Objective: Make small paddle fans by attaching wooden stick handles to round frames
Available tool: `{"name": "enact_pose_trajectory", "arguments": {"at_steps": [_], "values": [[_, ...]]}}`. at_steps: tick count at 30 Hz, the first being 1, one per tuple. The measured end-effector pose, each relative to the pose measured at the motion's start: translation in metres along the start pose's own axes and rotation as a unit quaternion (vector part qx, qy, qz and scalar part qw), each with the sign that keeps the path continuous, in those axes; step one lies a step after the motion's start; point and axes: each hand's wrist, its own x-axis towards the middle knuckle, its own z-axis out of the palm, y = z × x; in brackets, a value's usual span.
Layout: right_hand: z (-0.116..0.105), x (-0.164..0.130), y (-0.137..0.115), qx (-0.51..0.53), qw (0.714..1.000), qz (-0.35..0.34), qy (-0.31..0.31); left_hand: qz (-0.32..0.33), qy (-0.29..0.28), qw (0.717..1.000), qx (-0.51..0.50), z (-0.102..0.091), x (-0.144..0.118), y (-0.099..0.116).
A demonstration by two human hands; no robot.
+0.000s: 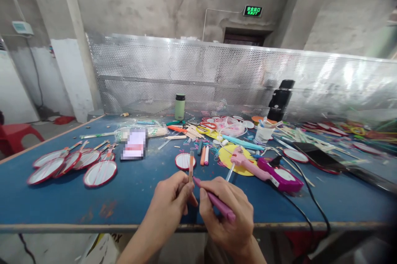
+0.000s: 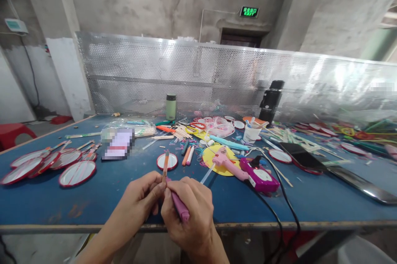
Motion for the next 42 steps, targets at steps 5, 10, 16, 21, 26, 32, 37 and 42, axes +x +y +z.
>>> {"name": "enact_pose_trajectory", "arguments": {"at_steps": [5, 10, 16, 21, 26, 32, 37, 42], "values": [[0.0, -0.0005, 0.0006, -0.002, 1.0, -0.001, 0.009, 0.001, -0.001, 1.0, -0.007, 0.0001, 0.0007, -0.0026], [0.0003, -0.0003, -0.0004, -0.007, 1.0, 0.0, 0.005, 0.002, -0.001, 1.0, -0.022, 0.0, -0.0004, -0.0015], [0.0, 0.0014, -0.0006, 0.006, 1.0, -0.001, 0.004, 0.003, 0.002, 1.0, -0.011, -0.0003, 0.0001, 0.0], [-0.0003, 0.001, 0.0004, 0.005, 1.0, 0.001, -0.003, 0.002, 0.0, 1.0, -0.013, -0.0005, -0.0003, -0.0006], [0.0003, 0.0016, -0.001, 0.001, 1.0, 0.0, -0.001, 0.0, -0.001, 1.0, -0.014, -0.0008, -0.0006, -0.0001], [-0.0002, 0.0023, -0.0015, -0.001, 1.0, 0.001, 0.007, 0.002, 0.001, 1.0, -0.011, -0.0009, -0.0014, 0.0002], [-0.0001, 0.0019, -0.0008, 0.015, 1.0, -0.001, -0.015, -0.003, 0.003, 1.0, -0.017, -0.0005, -0.0007, 0.0008], [-0.0005, 0.0016, -0.0018, 0.012, 1.0, 0.0, -0.01, -0.003, 0.004, 1.0, -0.008, -0.0014, 0.0003, 0.0017]]}}
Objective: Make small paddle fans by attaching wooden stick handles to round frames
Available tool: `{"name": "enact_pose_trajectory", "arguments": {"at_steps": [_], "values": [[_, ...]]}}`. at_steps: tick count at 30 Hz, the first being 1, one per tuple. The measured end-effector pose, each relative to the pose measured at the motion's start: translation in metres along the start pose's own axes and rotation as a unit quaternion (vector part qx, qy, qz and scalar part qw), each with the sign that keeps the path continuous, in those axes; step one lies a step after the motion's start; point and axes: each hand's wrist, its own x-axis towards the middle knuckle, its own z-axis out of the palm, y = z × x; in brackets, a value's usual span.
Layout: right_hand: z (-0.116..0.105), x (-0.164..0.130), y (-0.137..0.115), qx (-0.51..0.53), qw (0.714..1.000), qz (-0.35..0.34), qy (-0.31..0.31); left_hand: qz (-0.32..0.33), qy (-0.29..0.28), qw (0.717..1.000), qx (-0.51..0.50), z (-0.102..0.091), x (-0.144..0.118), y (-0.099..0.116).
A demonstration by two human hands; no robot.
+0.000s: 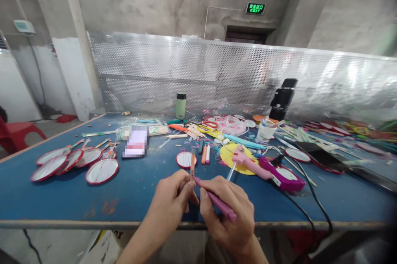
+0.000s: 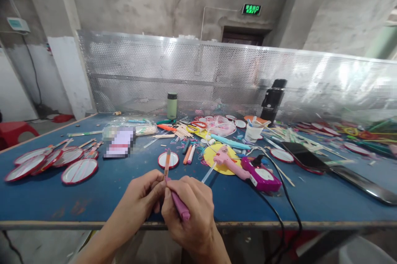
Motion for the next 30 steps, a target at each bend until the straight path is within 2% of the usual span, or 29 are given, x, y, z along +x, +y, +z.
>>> {"name": "enact_pose_trajectory", "arguments": {"at_steps": [3, 8, 12, 17, 23, 30], "values": [[-0.0003, -0.0003, -0.0006, -0.01, 1.0, 0.0, 0.024, 0.003, -0.005, 1.0, 0.001, -0.0001, 0.0001, -0.0008], [0.0002, 0.0004, 0.0002, -0.017, 1.0, 0.001, 0.0, -0.002, -0.001, 1.0, -0.006, 0.0003, -0.001, 0.0003], [0.0006, -0.0001, 0.0006, -0.014, 1.0, -0.001, 0.01, -0.002, -0.005, 1.0, -0.01, 0.0, -0.0014, 0.0002], [0.001, -0.0011, 0.001, -0.007, 1.0, -0.002, -0.007, 0.003, 0.0, 1.0, -0.005, 0.0003, 0.0003, -0.0007], [0.0012, -0.0014, 0.0017, -0.005, 1.0, -0.001, 0.016, 0.0, -0.002, 1.0, -0.002, 0.0004, -0.0019, -0.0015], [0.0005, 0.0015, 0.0003, 0.001, 1.0, -0.001, -0.004, 0.001, 0.002, 1.0, -0.005, 0.0006, -0.0012, -0.0015]]}}
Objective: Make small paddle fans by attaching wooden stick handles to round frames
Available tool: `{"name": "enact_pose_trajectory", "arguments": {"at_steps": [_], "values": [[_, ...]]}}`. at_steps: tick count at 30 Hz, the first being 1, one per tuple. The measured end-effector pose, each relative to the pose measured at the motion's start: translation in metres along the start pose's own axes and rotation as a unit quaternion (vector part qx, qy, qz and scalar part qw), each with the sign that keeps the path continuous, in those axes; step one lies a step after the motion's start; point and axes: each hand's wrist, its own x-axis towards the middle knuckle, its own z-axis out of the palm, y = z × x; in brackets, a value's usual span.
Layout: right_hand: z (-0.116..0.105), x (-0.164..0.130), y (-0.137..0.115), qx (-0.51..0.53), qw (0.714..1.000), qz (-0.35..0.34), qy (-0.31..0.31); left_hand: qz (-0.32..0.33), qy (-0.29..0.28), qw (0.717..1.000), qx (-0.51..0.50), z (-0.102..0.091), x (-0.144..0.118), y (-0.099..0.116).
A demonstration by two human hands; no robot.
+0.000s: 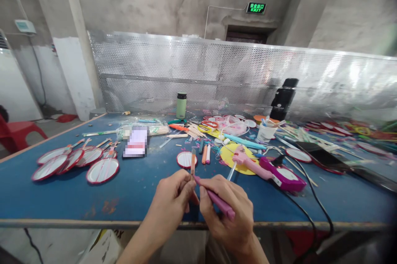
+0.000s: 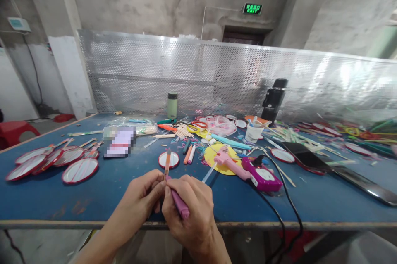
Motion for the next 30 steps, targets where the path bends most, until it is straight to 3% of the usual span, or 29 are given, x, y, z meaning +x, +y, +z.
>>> {"name": "enact_pose_trajectory", "arguments": {"at_steps": [21, 30], "values": [[0.0003, -0.0023, 0.0004, 0.003, 1.0, 0.001, 0.026, 0.0, -0.001, 1.0, -0.002, 0.0, -0.0001, 0.0009], [0.0002, -0.0021, 0.0002, 0.021, 1.0, 0.001, -0.006, -0.004, -0.002, 1.0, 0.004, 0.0007, 0.0003, -0.0013]]}}
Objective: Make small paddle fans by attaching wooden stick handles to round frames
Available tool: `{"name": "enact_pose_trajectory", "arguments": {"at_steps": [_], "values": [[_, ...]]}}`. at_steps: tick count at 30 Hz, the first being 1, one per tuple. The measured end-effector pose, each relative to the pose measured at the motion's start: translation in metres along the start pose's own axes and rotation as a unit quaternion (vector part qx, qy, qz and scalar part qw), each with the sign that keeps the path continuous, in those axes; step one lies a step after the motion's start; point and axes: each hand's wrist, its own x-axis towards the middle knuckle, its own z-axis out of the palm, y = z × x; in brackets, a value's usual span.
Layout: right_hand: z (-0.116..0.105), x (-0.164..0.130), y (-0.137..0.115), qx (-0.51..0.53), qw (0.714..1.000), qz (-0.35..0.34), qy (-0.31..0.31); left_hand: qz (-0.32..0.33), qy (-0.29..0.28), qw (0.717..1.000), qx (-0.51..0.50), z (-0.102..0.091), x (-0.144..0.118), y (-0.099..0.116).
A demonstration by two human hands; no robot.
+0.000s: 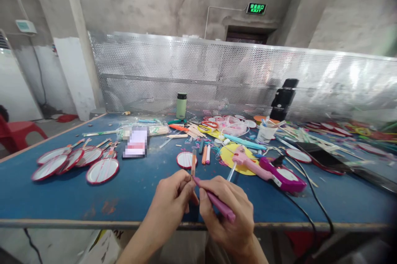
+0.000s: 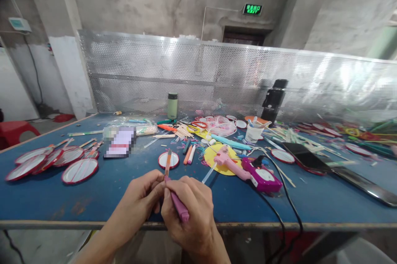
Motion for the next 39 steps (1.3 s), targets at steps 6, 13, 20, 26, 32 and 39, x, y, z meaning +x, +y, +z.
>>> {"name": "enact_pose_trajectory", "arguments": {"at_steps": [6, 13, 20, 26, 32, 39], "values": [[0.0006, 0.0012, 0.0014, -0.006, 1.0, -0.007, 0.005, 0.0, 0.0, 1.0, 0.003, 0.0004, 0.0006, 0.0002], [0.0003, 0.0012, 0.0009, 0.0, 1.0, -0.004, 0.013, 0.001, 0.003, 1.0, -0.003, -0.0004, 0.0, 0.0015], [0.0014, 0.002, 0.0012, -0.009, 1.0, 0.001, 0.009, 0.004, 0.003, 1.0, 0.006, -0.0001, -0.0004, 0.0009], [0.001, 0.001, 0.001, -0.032, 0.999, 0.014, 0.039, 0.002, 0.003, 1.0, 0.002, -0.0007, 0.0008, 0.0007], [0.0007, 0.0011, 0.0009, -0.029, 0.999, 0.014, 0.04, -0.002, 0.004, 1.0, 0.008, -0.0009, -0.0015, 0.0016], [0.0012, 0.002, -0.0002, -0.033, 0.999, 0.013, 0.028, 0.005, 0.005, 1.0, 0.011, -0.0007, -0.001, -0.0008]]}}
